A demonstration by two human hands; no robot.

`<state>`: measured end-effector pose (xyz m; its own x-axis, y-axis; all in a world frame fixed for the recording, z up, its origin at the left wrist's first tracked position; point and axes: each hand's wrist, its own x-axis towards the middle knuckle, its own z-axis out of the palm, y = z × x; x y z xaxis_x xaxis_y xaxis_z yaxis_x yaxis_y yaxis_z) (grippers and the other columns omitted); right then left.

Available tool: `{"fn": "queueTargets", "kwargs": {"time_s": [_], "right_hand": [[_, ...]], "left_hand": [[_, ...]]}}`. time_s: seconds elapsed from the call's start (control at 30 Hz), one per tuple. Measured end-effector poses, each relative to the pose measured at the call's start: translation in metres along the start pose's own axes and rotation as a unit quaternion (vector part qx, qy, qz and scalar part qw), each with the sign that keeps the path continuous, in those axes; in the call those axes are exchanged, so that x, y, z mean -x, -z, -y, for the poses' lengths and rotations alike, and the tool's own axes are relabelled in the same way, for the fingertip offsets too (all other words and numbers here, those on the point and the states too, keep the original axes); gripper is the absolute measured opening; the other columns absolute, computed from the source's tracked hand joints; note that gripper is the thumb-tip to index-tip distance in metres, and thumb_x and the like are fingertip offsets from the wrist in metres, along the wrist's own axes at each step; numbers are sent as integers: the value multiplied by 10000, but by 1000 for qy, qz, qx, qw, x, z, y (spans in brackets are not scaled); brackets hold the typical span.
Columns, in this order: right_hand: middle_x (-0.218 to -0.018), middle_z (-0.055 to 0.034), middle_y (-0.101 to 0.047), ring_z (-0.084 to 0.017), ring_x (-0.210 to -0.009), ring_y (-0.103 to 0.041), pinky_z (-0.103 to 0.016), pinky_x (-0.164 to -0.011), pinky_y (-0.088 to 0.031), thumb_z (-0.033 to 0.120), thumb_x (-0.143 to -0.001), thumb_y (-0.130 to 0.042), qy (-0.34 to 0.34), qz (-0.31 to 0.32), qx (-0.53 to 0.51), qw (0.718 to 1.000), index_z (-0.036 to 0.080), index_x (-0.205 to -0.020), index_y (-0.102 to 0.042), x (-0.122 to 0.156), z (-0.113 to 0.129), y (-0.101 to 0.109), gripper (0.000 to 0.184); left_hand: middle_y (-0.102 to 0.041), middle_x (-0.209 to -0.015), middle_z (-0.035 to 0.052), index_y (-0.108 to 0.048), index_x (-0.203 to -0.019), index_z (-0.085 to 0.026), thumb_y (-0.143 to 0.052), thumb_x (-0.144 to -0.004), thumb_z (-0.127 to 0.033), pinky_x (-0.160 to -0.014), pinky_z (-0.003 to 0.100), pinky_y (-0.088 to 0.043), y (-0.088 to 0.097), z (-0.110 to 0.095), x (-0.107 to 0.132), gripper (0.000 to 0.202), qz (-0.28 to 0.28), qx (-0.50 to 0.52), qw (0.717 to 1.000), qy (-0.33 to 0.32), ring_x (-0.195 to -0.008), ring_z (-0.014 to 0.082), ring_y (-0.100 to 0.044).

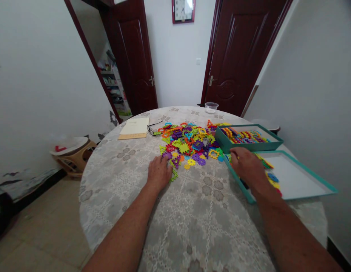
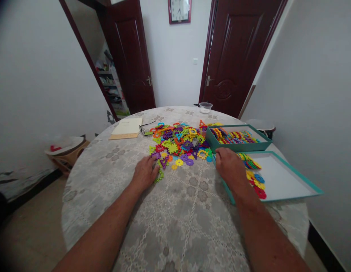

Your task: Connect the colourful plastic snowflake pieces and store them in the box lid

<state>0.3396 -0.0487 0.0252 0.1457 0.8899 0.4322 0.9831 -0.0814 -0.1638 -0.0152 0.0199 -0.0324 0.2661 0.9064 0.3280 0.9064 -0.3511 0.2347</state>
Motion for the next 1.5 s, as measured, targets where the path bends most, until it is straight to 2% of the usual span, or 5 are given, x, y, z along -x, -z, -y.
{"fn": "queueTargets", "kwargs": {"time_s": [0.3, 0.77, 0.93, 1.1, 1.5], "right_hand": [[-1320, -173, -669, -322, -1270, -590, -519, -1135, -478, 197, -983, -529, 205, 40, -156, 965, 182, -1304, -657, 36, 97, -38, 345], [-1537, -182, -539, -313, -1449, -472, -559, -1214, -382, 175, -930, -590, 242, 65, -253, 934, 184, -1592, -409, 44, 97, -61, 687], [-1354, -122, -679, -271, -1285, -597, -479, -1113, -464, 182, -993, -586, 297, 120, -246, 915, 227, -1317, -680, 38, 99, -50, 340], [-1208, -128, -731, -252, -1153, -653, -414, -1020, -508, 219, -1043, -544, 257, 126, -239, 928, 190, -1217, -718, 32, 97, -44, 249], [-871, -14, -717, -174, -764, -657, -276, -718, -483, 306, -1010, -524, 76, 204, -318, 923, 217, -1192, -672, 13, 56, 5, 251]], "left_hand": [[-543, -1557, 148, -621, -1425, -250, -608, -994, -518, -1163, 573, -354, 3, -4, 2, 508, 43, 29, 998, -46, -1434, 383, -460], [-690, -1267, 120, -738, -1179, -239, -793, -867, -436, -1100, 444, -443, 13, -21, 8, 373, 72, 173, 963, -193, -1208, 300, -609], [-667, -1124, 96, -729, -1064, -225, -794, -853, -432, -993, 408, -478, 11, -21, 10, 302, 65, 159, 970, -171, -1092, 278, -610], [-645, -1060, 88, -699, -904, -205, -805, -823, -372, -932, 395, -488, 8, -19, 6, 214, 72, 159, 974, -145, -1050, 276, -597], [-703, -1276, 139, -684, -1285, -165, -568, -834, -69, -1131, 450, -442, 0, -11, 6, 475, 52, 148, 974, -163, -1228, 301, -603]]}}
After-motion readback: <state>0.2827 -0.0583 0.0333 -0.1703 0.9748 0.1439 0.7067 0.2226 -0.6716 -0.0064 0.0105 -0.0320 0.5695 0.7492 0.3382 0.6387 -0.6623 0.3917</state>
